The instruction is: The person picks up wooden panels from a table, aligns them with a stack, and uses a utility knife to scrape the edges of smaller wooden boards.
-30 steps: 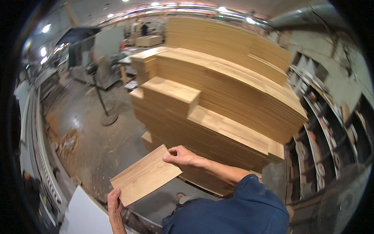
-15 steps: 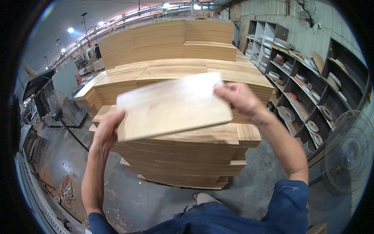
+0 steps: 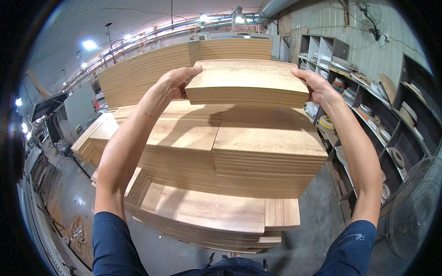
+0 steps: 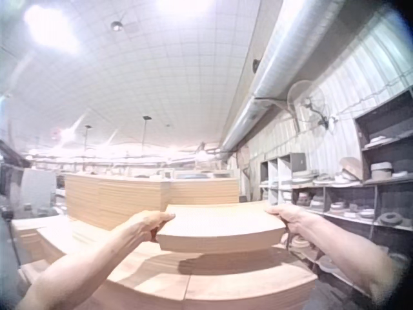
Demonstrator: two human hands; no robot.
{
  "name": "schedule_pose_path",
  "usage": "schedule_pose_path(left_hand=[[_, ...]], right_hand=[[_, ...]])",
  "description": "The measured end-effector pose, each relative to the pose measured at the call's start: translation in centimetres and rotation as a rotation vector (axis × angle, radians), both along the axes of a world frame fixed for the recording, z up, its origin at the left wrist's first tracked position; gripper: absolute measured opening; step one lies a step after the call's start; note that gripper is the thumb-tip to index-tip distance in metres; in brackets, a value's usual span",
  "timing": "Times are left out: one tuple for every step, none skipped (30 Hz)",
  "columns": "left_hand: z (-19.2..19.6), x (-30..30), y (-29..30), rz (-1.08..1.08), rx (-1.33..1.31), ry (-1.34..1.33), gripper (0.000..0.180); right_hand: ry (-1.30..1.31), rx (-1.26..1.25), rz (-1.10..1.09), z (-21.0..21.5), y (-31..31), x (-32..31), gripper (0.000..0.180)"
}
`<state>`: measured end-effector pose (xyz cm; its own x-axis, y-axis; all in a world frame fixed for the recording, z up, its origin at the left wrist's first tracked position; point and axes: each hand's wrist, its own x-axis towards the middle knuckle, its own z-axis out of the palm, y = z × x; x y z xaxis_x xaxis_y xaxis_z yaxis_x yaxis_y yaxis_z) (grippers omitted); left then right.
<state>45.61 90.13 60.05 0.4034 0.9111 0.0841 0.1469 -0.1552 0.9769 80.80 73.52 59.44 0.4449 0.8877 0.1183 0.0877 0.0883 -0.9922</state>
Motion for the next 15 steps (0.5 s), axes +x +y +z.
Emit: schedule_pose_path(left_hand=[[0.2,1.5,1.3,0.002,-0.020,0.015,0.049],[0.6,2.8,2.5,0.011,-0.019,0.025,0.047],[0.7,3.9,4.4,0.001,-0.060,0.040,0.042],[0.8,5.0,4.9,-0.003,-0.062,0.043,0.039],[1.0,6.1,5.3,-0.007,-0.063,0.047,0.037],[1.0,6.2,6.6,0.006,-0.075,0.017,0.033],[0.9,6.4,7.9,0.019,-0.086,-0.013,0.031],[0.8,6.3,9.1,0.034,-0.097,-0.042,0.030],[0.9,6.4,9.4,0.032,-0.099,-0.039,0.030],[0.9,6.3,9.7,0.033,-0.101,-0.035,0.030],[0.9,6.0,10.0,0.038,-0.103,-0.030,0.029],[0.4,6.1,9.9,0.008,-0.038,-0.056,0.031],[-0.3,5.9,9.3,-0.014,0.030,-0.085,0.032],[-1.1,5.6,8.6,-0.033,0.098,-0.112,0.034],[-1.3,4.9,7.0,0.047,0.473,0.204,0.041]], right_hand=[[0.022,-0.023,0.006,0.1,1.2,1.2,0.035],[0.068,-0.007,0.042,0.2,2.5,2.3,0.033],[0.091,-0.046,0.038,0.0,4.3,4.0,0.036],[0.110,-0.084,0.020,0.1,5.5,5.8,0.038],[0.129,-0.121,0.003,-0.1,6.3,7.5,0.041],[0.146,-0.104,0.019,-0.2,7.4,6.8,0.043],[0.158,-0.131,0.010,-0.3,8.1,6.2,0.044],[0.171,-0.159,0.003,-0.4,8.6,5.5,0.045],[0.176,-0.184,-0.018,-0.2,8.7,5.1,0.045],[0.155,-0.180,-0.026,-0.2,9.1,5.3,0.047],[0.162,-0.192,-0.015,-0.2,9.5,5.2,0.044],[0.163,-0.208,-0.015,-0.1,9.4,5.5,0.042],[0.160,-0.223,-0.007,0.2,9.5,5.6,0.039],[0.167,-0.220,-0.014,0.3,9.6,5.6,0.040],[0.176,-0.214,-0.021,0.3,9.6,5.7,0.041]])
